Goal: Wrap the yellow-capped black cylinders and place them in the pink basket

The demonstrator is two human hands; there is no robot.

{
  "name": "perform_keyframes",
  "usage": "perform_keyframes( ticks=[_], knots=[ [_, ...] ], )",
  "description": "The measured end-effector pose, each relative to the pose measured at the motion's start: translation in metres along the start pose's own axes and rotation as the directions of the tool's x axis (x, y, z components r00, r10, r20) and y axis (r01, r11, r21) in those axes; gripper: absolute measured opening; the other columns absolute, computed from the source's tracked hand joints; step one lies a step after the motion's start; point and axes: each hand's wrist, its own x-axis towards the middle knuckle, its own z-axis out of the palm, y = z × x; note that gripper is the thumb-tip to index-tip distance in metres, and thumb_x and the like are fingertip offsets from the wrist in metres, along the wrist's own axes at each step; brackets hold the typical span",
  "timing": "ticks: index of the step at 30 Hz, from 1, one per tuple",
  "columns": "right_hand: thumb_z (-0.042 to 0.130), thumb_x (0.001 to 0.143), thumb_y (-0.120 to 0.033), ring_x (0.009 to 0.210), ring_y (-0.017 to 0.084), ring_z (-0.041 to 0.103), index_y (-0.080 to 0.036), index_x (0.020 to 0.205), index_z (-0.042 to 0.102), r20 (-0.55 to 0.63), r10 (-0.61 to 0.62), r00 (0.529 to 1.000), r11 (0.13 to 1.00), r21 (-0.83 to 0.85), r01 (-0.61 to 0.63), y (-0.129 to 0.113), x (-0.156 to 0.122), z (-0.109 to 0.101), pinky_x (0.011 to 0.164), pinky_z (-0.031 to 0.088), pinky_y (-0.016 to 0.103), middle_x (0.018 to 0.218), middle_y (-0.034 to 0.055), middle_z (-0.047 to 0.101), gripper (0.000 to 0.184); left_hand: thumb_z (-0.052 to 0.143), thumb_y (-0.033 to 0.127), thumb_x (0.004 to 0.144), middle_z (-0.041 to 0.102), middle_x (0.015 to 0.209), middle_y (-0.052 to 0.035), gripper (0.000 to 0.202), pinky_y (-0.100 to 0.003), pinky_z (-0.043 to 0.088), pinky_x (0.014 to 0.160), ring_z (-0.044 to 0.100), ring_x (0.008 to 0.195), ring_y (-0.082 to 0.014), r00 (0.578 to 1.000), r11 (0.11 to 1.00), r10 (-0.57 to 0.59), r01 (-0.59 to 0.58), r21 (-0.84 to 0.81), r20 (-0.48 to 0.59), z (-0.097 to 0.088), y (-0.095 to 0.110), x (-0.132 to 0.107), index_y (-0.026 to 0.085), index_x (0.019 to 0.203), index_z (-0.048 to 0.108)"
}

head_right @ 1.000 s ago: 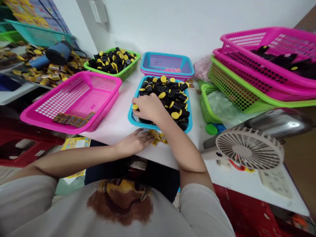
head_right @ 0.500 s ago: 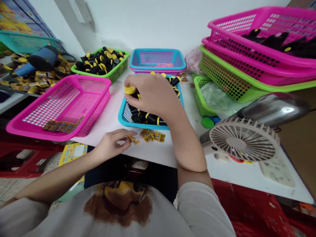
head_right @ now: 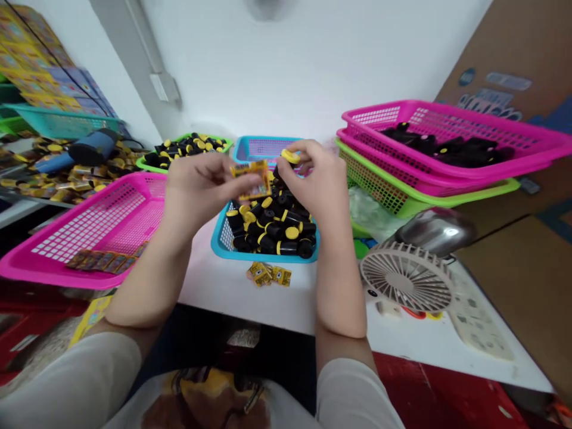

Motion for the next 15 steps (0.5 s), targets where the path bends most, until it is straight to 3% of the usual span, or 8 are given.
perform_keyframes(
  ticks=[3, 8, 10, 15],
  knots=[
    [0.073, 0.093, -0.037, 0.071, 0.015, 0.067, -0.021, 0.105, 0.075, -0.170, 0.058, 0.984, 0.996, 0.070, -0.047, 0.002, 0.002, -0.004, 0.071, 0.059, 0.034, 0.087, 0.0033, 0.077, 0.020, 0.072, 0.037, 0.101, 0.065, 0.058, 0.0066, 0.028, -0.022, 0.047, 0.058, 0.067, 0.056, -0.0108, 0.994, 0.994, 0.102, -0.104, -0.036, -0.038, 0.012, -0.010, 0.030, 0.022, 0.083, 0.057],
    [0.070, 0.098, -0.046, 0.083, 0.019, 0.073, -0.022, 0.109, 0.074, -0.371, 0.066, 0.926, 0.989, 0.149, -0.010, 0.006, 0.003, -0.007, 0.076, 0.061, 0.037, 0.098, 0.0069, 0.077, 0.027, 0.060, 0.033, 0.105, 0.061, 0.052, 0.0100, 0.027, -0.022, 0.047, 0.055, 0.066, 0.049, -0.0110, 0.996, 0.991, 0.067, -0.059, -0.117, 0.060, 0.034, -0.038, 0.046, 0.026, 0.085, 0.044],
    [0.068, 0.100, -0.050, 0.087, 0.021, 0.074, -0.023, 0.112, 0.074, -0.398, 0.050, 0.916, 0.989, 0.149, 0.011, 0.009, 0.004, -0.009, 0.078, 0.062, 0.040, 0.099, 0.0078, 0.077, 0.030, 0.057, 0.036, 0.107, 0.060, 0.052, 0.0095, 0.029, -0.022, 0.046, 0.055, 0.065, 0.048, -0.0109, 0.997, 0.996, 0.051, -0.047, -0.075, 0.050, 0.039, -0.046, 0.044, 0.027, 0.084, 0.041],
    [0.060, 0.105, -0.056, 0.097, 0.024, 0.075, -0.026, 0.119, 0.072, -0.369, -0.019, 0.929, 0.996, 0.079, 0.051, 0.014, 0.005, -0.009, 0.082, 0.063, 0.043, 0.104, 0.0090, 0.077, 0.036, 0.043, 0.047, 0.113, 0.062, 0.061, 0.0036, 0.035, -0.024, 0.048, 0.061, 0.064, 0.057, -0.0120, 0.987, 0.990, 0.121, -0.112, 0.086, -0.105, 0.040, -0.052, 0.036, 0.026, 0.086, 0.050]
  ],
)
